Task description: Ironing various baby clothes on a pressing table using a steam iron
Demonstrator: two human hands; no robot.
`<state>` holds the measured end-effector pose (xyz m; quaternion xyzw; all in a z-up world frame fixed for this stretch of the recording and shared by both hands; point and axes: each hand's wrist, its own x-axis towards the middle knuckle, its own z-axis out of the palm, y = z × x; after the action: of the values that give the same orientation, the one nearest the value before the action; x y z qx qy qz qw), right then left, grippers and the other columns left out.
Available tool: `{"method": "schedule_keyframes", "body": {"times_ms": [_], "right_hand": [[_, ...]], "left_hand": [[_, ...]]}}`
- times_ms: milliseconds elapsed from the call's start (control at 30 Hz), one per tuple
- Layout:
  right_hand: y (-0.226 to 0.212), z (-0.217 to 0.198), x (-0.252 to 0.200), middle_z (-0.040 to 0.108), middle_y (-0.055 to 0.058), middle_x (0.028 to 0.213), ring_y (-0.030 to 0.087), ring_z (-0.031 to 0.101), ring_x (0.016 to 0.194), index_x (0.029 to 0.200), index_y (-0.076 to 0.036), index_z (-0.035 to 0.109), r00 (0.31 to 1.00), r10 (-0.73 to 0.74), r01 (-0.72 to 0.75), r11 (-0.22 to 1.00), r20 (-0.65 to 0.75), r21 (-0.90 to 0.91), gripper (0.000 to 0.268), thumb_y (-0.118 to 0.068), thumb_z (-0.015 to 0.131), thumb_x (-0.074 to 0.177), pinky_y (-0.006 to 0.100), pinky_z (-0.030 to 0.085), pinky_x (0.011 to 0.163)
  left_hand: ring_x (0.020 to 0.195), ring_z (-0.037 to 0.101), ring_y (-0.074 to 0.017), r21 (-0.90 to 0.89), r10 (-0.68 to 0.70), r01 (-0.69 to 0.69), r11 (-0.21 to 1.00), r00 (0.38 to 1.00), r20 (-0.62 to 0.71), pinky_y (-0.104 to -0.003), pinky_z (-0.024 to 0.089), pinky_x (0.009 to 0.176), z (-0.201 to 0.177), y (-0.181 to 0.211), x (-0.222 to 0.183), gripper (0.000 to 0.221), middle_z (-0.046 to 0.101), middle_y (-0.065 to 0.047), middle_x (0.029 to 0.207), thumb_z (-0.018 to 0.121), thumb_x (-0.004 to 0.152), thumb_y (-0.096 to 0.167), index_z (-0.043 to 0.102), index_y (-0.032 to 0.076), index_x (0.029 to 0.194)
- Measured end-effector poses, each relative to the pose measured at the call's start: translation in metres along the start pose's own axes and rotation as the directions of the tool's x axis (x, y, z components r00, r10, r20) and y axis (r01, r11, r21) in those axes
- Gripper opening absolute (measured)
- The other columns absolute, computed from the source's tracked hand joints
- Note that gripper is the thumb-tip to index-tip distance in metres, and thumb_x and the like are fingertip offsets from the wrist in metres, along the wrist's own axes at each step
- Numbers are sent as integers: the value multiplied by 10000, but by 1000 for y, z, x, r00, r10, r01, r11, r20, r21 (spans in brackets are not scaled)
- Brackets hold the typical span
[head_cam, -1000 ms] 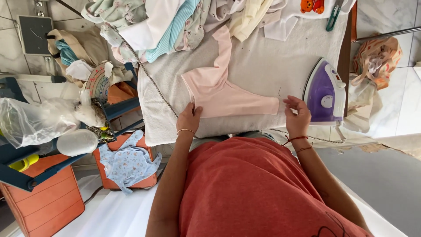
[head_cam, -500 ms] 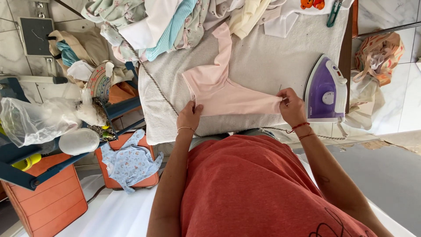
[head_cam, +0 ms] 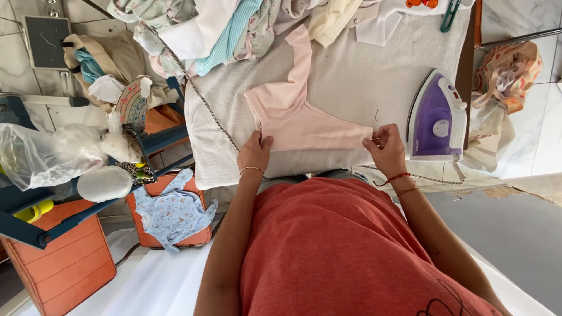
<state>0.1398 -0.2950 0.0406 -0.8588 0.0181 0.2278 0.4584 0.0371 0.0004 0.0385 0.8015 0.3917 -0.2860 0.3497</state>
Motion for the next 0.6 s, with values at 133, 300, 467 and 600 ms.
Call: {"method": "schedule_keyframes", "body": {"times_ms": [133,300,467,600], "right_hand": [[-32,-2,-10,609,17,783,76,564,717,1019,-201,627,991,-34,43,997,128,-68,305,-2,578,793,203,424,588],[2,-15,-11,567,55,915,75,473,705,1207,-184,532,989,18,-21,1000,148,17,507,64,515,765,216,412,629],[9,-12,-17,570,71,1079,91,541,826,1275,-191,465,980,17,-24,999,197,34,609,109,465,745,209,465,646],[11,-7,-19,443,109,1269,180,541,949,1295,-107,413,987,-48,36,996,151,78,629,140,464,719,243,476,668]], "left_hand": [[884,588,-346,36,19,-17,999,998,-56,-463,453,741,7,1,-3,329,614,-150,883,457,809,466,477,176,962],[843,546,-322,265,294,-202,943,880,-374,-421,439,716,6,11,-14,354,524,-140,917,562,804,296,412,152,1090],[1088,437,-236,669,878,-571,476,357,-319,-405,322,934,73,6,18,542,459,-51,1168,633,708,307,468,199,1212],[1279,246,-212,665,941,-675,319,307,-140,-499,172,1022,91,51,6,668,298,-60,1368,382,776,543,307,153,1312]]}}
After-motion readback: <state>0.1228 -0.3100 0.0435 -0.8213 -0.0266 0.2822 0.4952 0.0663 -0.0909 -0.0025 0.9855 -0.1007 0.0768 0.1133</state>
